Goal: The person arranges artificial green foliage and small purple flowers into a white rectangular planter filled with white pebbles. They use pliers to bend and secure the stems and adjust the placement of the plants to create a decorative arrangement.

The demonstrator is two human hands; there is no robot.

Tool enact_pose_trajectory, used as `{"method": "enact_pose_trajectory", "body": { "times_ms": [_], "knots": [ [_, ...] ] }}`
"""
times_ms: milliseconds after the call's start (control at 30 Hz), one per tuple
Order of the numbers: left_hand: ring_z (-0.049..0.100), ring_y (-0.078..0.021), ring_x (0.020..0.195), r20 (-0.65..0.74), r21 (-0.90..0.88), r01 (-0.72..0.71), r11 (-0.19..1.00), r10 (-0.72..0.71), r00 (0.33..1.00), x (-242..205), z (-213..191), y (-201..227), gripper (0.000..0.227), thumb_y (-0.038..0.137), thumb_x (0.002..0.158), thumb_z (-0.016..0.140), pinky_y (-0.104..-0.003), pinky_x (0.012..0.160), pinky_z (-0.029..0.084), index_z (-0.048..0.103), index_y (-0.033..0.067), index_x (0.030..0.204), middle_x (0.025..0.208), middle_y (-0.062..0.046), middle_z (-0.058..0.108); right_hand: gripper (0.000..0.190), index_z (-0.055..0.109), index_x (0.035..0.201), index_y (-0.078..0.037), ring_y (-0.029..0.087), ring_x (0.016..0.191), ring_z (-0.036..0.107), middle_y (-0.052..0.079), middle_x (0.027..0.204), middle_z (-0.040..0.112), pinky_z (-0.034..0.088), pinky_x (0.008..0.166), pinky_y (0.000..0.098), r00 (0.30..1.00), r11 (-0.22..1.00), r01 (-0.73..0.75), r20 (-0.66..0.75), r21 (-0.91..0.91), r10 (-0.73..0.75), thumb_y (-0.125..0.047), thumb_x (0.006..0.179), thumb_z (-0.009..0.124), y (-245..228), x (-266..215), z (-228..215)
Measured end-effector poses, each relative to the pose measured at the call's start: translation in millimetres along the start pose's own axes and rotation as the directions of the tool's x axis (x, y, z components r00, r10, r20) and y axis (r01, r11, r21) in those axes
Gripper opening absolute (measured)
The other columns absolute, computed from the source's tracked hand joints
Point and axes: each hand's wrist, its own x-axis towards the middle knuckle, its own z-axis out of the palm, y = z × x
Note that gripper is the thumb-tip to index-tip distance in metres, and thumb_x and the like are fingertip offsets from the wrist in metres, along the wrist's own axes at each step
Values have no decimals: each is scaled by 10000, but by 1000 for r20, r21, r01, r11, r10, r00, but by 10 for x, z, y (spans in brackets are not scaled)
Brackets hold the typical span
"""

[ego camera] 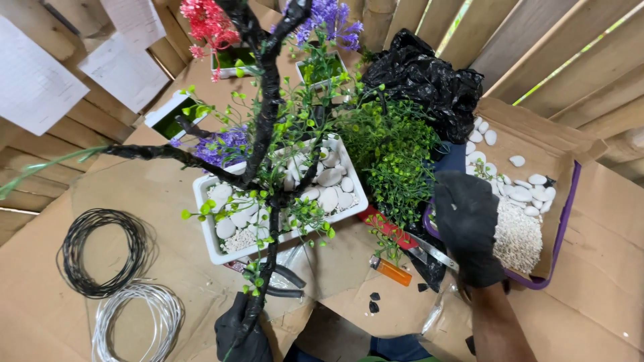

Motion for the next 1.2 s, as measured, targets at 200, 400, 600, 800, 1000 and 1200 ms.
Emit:
{"method": "enact_pose_trajectory", "body": {
  "times_ms": [200, 400, 600, 800, 1000, 1200],
  "knots": [
    [721, -292, 1057, 112, 64, 95, 993, -102, 988, 75, 75, -181, 350, 432, 913, 641, -408, 878, 578, 815, 306, 1190, 1100, -49, 763, 388, 803, 1153, -228, 396, 906, 732, 109, 1003, 787, 547, 788, 537, 918, 965, -123, 341, -233, 200, -416, 1052, 478, 451, 128, 155],
    [670, -281, 1093, 183, 82, 38, 996, -52, 982, 95, -67, -64, 363, 424, 917, 548, -406, 909, 538, 757, 367, 1207, 1010, -53, 740, 410, 773, 1235, -367, 368, 1007, 759, 72, 1123, 803, 561, 866, 486, 776, 878, -229, 467, -420, 425, -443, 1016, 434, 444, 140, 216],
    [715, -302, 966, 246, 56, 43, 998, -56, 968, 88, -296, 234, 297, 393, 901, 522, -423, 785, 535, 775, 341, 1047, 845, -75, 761, 353, 794, 1161, -338, 396, 956, 750, 99, 1042, 803, 549, 825, 522, 845, 905, -188, 408, -381, 347, -395, 992, 489, 693, -2, 386],
    [653, -306, 1043, 268, 6, -9, 1000, 7, 963, 91, -336, 198, 291, 353, 942, 491, -406, 817, 512, 754, 323, 1065, 848, -105, 745, 269, 803, 1152, -112, 424, 876, 694, 212, 931, 755, 538, 804, 512, 929, 982, -95, 340, -164, 147, -279, 978, 682, 732, -56, 352],
    [723, -332, 851, 303, 1, -1, 1000, 0, 953, 74, -317, 173, 250, 366, 925, 511, -427, 719, 488, 747, 288, 953, 739, -124, 735, 236, 724, 1217, -48, 395, 1100, 628, 182, 1152, 690, 476, 961, 497, 955, 957, -277, 136, 86, 264, -158, 1049, 600, 446, -130, 69],
    [713, -275, 992, 115, -75, -30, 997, 38, 993, 7, -130, -36, 308, 378, 884, 611, -398, 812, 537, 778, 360, 1143, 936, -63, 732, 218, 643, 1100, -34, 337, 768, 556, 144, 898, 590, 409, 677, 470, 953, 946, -301, 78, 123, 293, -246, 1086, 691, 171, -202, -63]
  ]
}}
